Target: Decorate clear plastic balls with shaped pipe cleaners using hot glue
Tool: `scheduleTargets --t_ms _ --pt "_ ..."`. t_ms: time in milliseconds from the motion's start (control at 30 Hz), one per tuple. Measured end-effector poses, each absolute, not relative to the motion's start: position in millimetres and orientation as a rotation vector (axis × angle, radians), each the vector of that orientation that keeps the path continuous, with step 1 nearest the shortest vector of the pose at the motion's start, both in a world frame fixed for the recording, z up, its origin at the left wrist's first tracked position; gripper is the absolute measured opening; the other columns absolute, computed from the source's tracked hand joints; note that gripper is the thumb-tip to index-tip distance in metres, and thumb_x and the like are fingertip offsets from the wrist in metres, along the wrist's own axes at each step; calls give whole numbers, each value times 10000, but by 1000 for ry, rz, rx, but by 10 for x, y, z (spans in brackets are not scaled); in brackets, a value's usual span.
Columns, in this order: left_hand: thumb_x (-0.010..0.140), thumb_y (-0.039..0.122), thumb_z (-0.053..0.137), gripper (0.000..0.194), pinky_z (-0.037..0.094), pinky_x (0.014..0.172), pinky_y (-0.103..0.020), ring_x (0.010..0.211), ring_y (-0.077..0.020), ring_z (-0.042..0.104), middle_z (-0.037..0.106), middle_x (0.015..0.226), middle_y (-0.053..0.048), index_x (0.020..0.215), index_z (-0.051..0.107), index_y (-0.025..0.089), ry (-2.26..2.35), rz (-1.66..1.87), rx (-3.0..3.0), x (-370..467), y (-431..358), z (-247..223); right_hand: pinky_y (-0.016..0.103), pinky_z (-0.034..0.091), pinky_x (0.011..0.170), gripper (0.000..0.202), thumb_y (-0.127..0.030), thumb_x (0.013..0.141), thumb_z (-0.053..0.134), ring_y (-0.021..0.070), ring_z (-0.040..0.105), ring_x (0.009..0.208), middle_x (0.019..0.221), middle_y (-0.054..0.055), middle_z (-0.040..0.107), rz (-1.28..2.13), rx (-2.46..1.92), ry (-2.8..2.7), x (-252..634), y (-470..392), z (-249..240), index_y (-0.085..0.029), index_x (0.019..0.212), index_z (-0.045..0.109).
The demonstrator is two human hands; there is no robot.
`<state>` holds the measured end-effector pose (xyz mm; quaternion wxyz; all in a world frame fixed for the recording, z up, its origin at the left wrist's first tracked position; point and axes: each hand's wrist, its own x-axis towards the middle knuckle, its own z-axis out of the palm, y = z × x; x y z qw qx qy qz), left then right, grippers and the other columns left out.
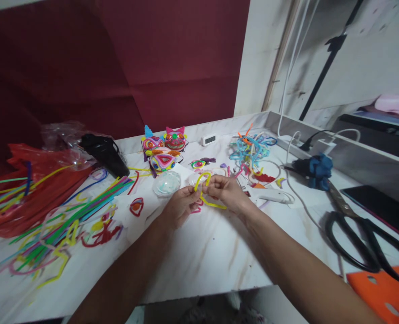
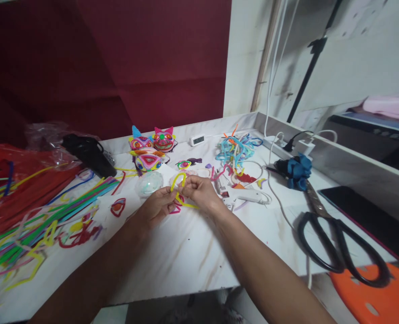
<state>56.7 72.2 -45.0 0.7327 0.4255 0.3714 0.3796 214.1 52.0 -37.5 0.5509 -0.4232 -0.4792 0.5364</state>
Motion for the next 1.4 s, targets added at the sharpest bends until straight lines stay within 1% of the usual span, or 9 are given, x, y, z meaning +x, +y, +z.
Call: scheduleTargets --t_ms 200,367,533,700,767,933,1133,1267,1400 --pt "626 348 824 331 461 665 -211 675 -93 587 626 727 -5 765 600 148 747 892 894 593 706 -484 235 339 484 187 -251 537 742 81 465 468 498 -48 562 1343 -1011 -1061 2108 502 -342 -189 574 570" --pt "641 356 811 329 468 704 -227 704 -100 595 640 760 -14 786 600 150 733 939 867 637 695 -528 235 369 490 190 -223 508 753 80 482 463 505 -48 582 1376 -1013 -1005 2081 487 -322 -190 563 573" --pt "629 364 815 344 460 686 -218 671 -87 562 602 714 7 738 566 153 734 1000 844 669 685 -555 234 370 485 231 -249 502 785 78 480 453 482 -53 573 1388 -999 -981 2065 493 -358 -192 563 569" --pt "621 366 820 349 446 648 -191 647 -71 528 576 692 23 725 556 162 741 1045 820 680 666 -558 264 431 565 223 -269 533 785 101 547 527 577 -35 630 1403 -946 -998 2040 483 -385 -190 598 587" --pt "623 359 818 342 448 653 -190 650 -72 531 577 687 20 721 559 160 749 1052 809 681 657 -555 264 437 579 234 -240 512 802 100 551 539 581 -40 630 1400 -928 -1018 2031 477 -381 -187 596 589" --pt "663 325 792 290 459 672 -206 688 -89 567 607 730 -2 731 569 153 740 1030 816 675 649 -529 231 408 521 265 -147 436 823 68 501 473 498 -78 572 1395 -934 -1023 2025 465 -335 -176 573 597" --pt "615 271 825 294 404 556 -180 589 -75 538 580 643 26 760 602 146 601 945 855 631 692 -502 225 445 501 254 -197 449 808 85 549 466 518 -56 619 1491 -947 -932 2069 463 -284 -170 611 613" --pt "579 257 855 371 439 620 -204 614 -80 557 632 708 -5 859 650 123 521 899 881 587 732 -544 200 446 475 259 -186 450 804 87 566 481 543 -33 640 1568 -956 -886 2107 460 -262 -163 634 624" --pt "559 260 868 381 455 644 -231 620 -97 581 654 698 -12 850 662 126 519 914 929 572 764 -612 182 436 456 245 -163 456 799 84 568 490 532 -31 621 1627 -961 -869 2122 450 -229 -160 611 609"
